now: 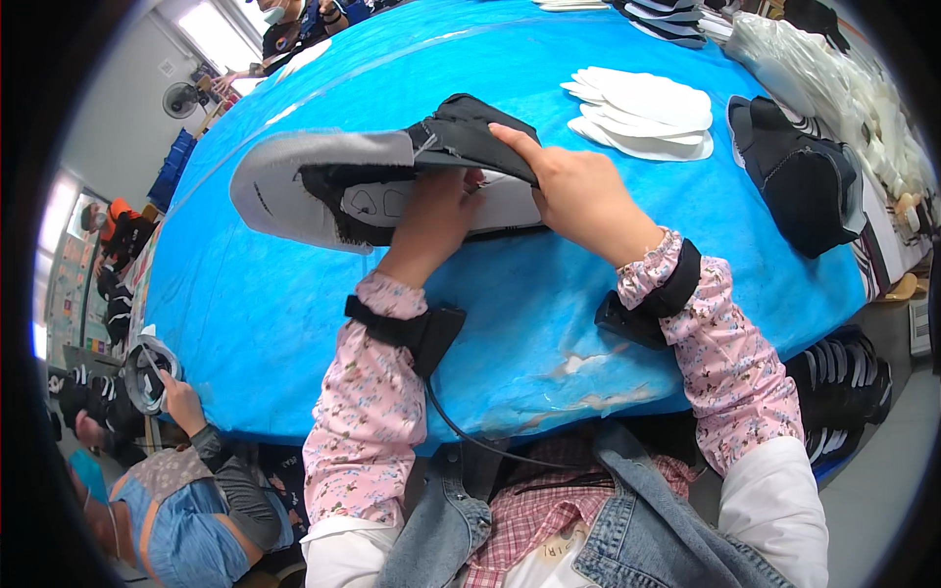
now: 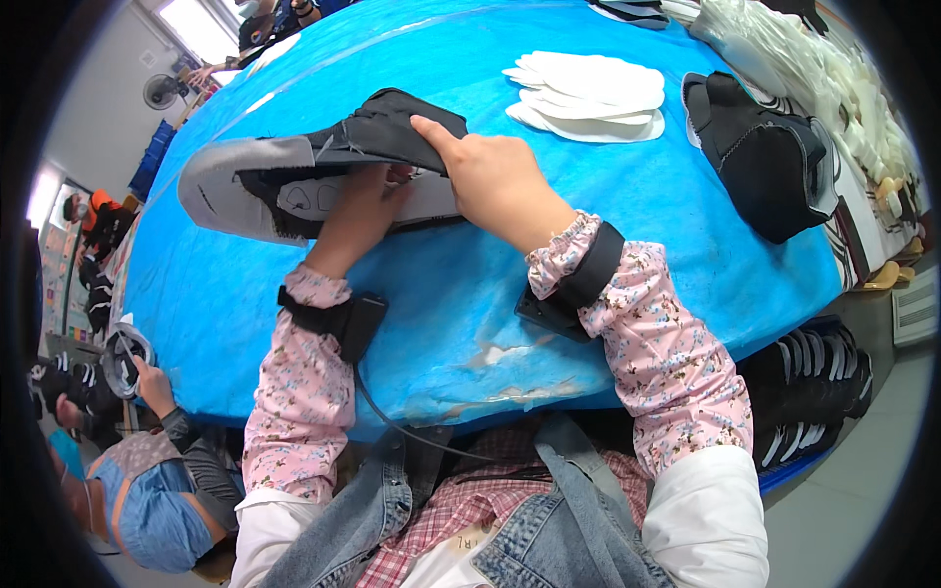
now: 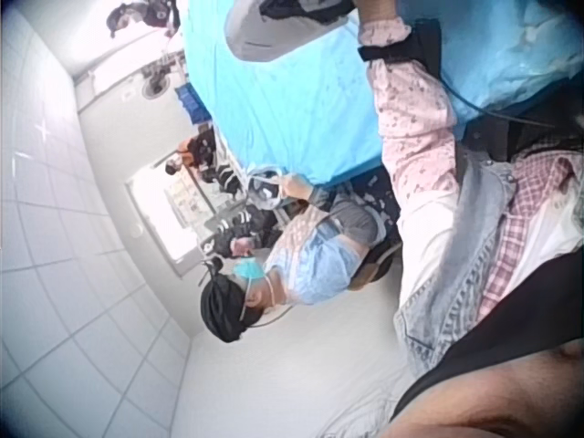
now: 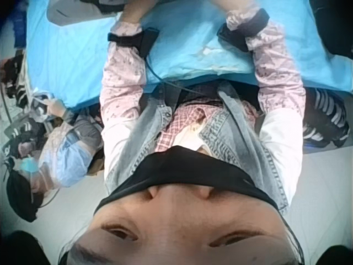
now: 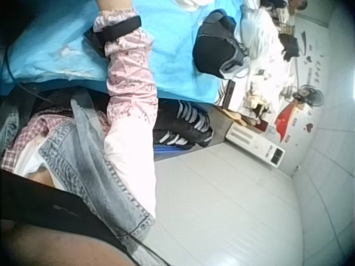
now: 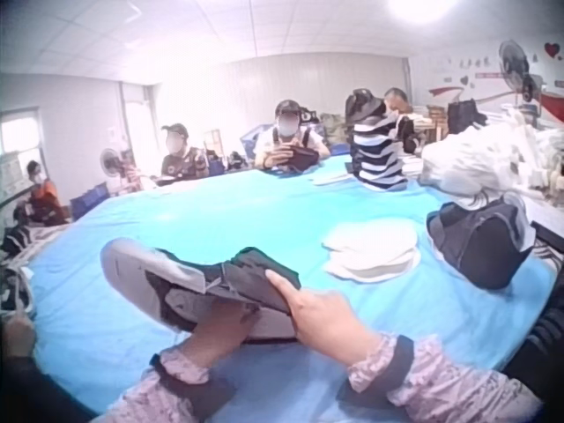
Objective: The person picks up a white padding piece and inserts it into the interior of a black shoe upper, pressing the edges together by hand.
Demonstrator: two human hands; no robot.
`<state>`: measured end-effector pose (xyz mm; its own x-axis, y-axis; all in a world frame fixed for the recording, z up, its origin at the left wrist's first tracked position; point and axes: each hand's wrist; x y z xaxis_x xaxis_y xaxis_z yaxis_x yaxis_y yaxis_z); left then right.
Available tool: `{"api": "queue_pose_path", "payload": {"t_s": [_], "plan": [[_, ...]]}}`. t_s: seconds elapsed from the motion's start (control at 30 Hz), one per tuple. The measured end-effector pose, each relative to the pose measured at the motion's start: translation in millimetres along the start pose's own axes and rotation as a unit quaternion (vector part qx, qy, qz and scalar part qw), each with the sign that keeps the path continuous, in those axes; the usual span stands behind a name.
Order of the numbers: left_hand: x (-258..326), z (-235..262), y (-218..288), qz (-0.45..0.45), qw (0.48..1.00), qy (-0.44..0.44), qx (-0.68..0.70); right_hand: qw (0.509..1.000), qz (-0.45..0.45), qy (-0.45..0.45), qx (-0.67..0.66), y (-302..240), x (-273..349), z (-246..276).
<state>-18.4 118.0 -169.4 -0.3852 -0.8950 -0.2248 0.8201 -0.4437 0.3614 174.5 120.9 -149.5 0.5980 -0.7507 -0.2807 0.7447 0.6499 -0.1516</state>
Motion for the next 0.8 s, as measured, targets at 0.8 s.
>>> {"api": "queue_pose_path", "payload": {"t_s": [0.8], "plan": [[8.7, -8.1, 37.1, 0.069, 0.992, -0.008, 0.103, 0.972, -0.049, -0.019, -0.228, 3.2, 1.6, 2.2]]}}
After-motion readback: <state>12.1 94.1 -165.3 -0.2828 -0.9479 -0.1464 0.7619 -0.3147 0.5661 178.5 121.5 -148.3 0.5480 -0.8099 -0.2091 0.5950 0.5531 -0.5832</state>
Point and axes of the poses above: each hand's wrist, its own x-axis away from the middle knuckle, its own z-axis out of the back of the hand, y = z × x, and after that the axes turned 14 degrees about -y, right-handed
